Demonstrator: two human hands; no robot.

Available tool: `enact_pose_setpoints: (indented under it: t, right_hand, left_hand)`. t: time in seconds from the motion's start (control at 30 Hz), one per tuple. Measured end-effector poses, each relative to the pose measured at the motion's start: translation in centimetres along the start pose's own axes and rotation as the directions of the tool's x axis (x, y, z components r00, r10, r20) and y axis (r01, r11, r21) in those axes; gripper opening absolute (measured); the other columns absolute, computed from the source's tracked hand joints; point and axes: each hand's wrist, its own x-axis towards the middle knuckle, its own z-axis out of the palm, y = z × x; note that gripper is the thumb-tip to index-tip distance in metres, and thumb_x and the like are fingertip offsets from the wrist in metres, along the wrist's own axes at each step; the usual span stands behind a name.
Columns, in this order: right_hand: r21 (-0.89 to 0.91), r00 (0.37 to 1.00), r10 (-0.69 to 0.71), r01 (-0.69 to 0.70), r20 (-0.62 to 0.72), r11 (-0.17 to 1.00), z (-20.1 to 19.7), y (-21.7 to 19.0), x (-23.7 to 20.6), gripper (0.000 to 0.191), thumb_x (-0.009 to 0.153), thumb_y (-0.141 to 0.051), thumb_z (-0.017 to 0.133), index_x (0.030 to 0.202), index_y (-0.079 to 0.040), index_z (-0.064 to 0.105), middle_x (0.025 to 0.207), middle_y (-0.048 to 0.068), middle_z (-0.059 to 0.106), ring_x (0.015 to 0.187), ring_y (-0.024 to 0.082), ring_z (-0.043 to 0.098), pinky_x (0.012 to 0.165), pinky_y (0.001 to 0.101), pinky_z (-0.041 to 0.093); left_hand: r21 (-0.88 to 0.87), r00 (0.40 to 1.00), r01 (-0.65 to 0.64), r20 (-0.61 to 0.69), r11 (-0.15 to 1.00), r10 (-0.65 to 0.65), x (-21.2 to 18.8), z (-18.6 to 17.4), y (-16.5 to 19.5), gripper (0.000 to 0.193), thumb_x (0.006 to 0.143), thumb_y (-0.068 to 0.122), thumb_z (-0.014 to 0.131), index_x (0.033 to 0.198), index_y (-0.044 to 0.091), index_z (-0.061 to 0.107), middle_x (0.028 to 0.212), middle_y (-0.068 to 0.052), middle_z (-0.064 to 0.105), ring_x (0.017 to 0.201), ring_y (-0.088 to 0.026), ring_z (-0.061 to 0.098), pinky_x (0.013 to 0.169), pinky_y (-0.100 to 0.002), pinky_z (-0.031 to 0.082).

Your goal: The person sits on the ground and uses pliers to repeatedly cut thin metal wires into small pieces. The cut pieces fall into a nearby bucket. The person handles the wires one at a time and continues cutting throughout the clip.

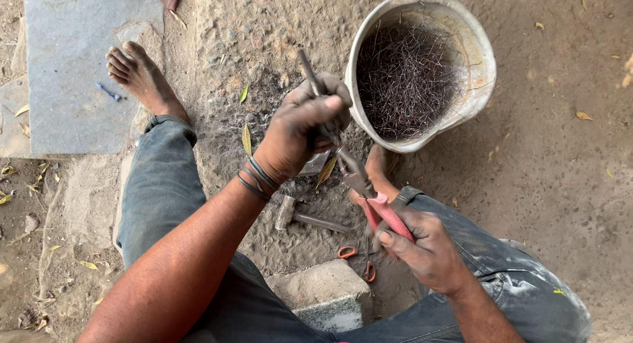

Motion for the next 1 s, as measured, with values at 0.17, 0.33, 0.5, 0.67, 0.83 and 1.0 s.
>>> enact_pose_setpoints:
  t: [0.17,0.33,0.5,0.67,0.83,1.0]
  right_hand:
    - [0.605,0.977,0.031,-0.155,0.210,0.781,-0.1,1.1,-0.1,0.038,0.103,-0.032,0.065,0.094,0.005,0.067,0.097,0.015,0.073,0.083,0.020,0.071,0.070,0.0366,0.059]
    - [0.343,0.985,0.105,-0.146,0.133,0.928,0.3,0.6,0.5,0.030,0.098,-0.029,0.066,0.101,0.001,0.074,0.089,0.014,0.074,0.072,0.019,0.068,0.062,0.0330,0.055]
    - [-0.278,0.957,-0.288,0.270,-0.025,0.922,0.2,-0.7,0.8,0.029,0.094,-0.021,0.070,0.113,0.001,0.072,0.107,0.010,0.076,0.098,0.019,0.074,0.087,0.0337,0.056]
    - [-0.211,0.998,-0.029,0.015,-0.061,0.977,-0.2,-0.5,1.0,0.032,0.087,-0.018,0.071,0.115,-0.003,0.075,0.107,0.007,0.080,0.094,0.018,0.078,0.082,0.0325,0.064]
    - [-0.076,0.995,-0.075,0.070,-0.070,0.995,-1.1,0.0,0.5,0.039,0.093,-0.016,0.068,0.128,0.001,0.068,0.113,0.012,0.079,0.101,0.021,0.076,0.089,0.0359,0.061]
    - [-0.054,0.998,-0.057,0.056,-0.011,0.997,-1.3,0.1,0.1,0.044,0.092,-0.018,0.069,0.132,0.001,0.066,0.113,0.012,0.080,0.102,0.020,0.077,0.087,0.0361,0.062]
  left_hand:
    - [-0.262,0.993,0.116,0.040,0.958,-0.109,0.2,0.2,0.5,0.027,0.094,0.026,0.063,0.108,0.003,0.059,0.078,-0.005,0.056,0.056,-0.011,0.042,0.045,-0.025,0.030]
    - [-0.195,0.993,0.114,0.039,0.974,-0.109,0.2,0.5,1.0,0.027,0.095,0.027,0.062,0.109,0.004,0.059,0.076,-0.004,0.055,0.053,-0.008,0.039,0.045,-0.025,0.030]
    - [0.124,0.986,0.045,-0.166,0.991,-0.024,-0.2,0.0,1.7,0.024,0.098,0.027,0.059,0.112,0.008,0.059,0.080,0.000,0.055,0.056,-0.007,0.041,0.047,-0.023,0.031]
    - [-0.029,0.972,0.106,-0.205,0.994,-0.110,0.2,-0.2,1.5,0.023,0.098,0.026,0.062,0.111,0.007,0.060,0.079,-0.002,0.057,0.054,-0.007,0.040,0.046,-0.024,0.030]
    - [0.006,0.970,0.103,-0.221,0.995,-0.099,0.2,-0.3,1.3,0.022,0.098,0.025,0.062,0.111,0.008,0.060,0.079,-0.001,0.056,0.053,-0.007,0.040,0.045,-0.024,0.030]
    - [-0.005,0.968,0.121,-0.219,0.993,-0.119,0.2,-0.2,1.3,0.021,0.099,0.025,0.062,0.112,0.008,0.060,0.078,0.000,0.054,0.052,-0.006,0.038,0.044,-0.024,0.029]
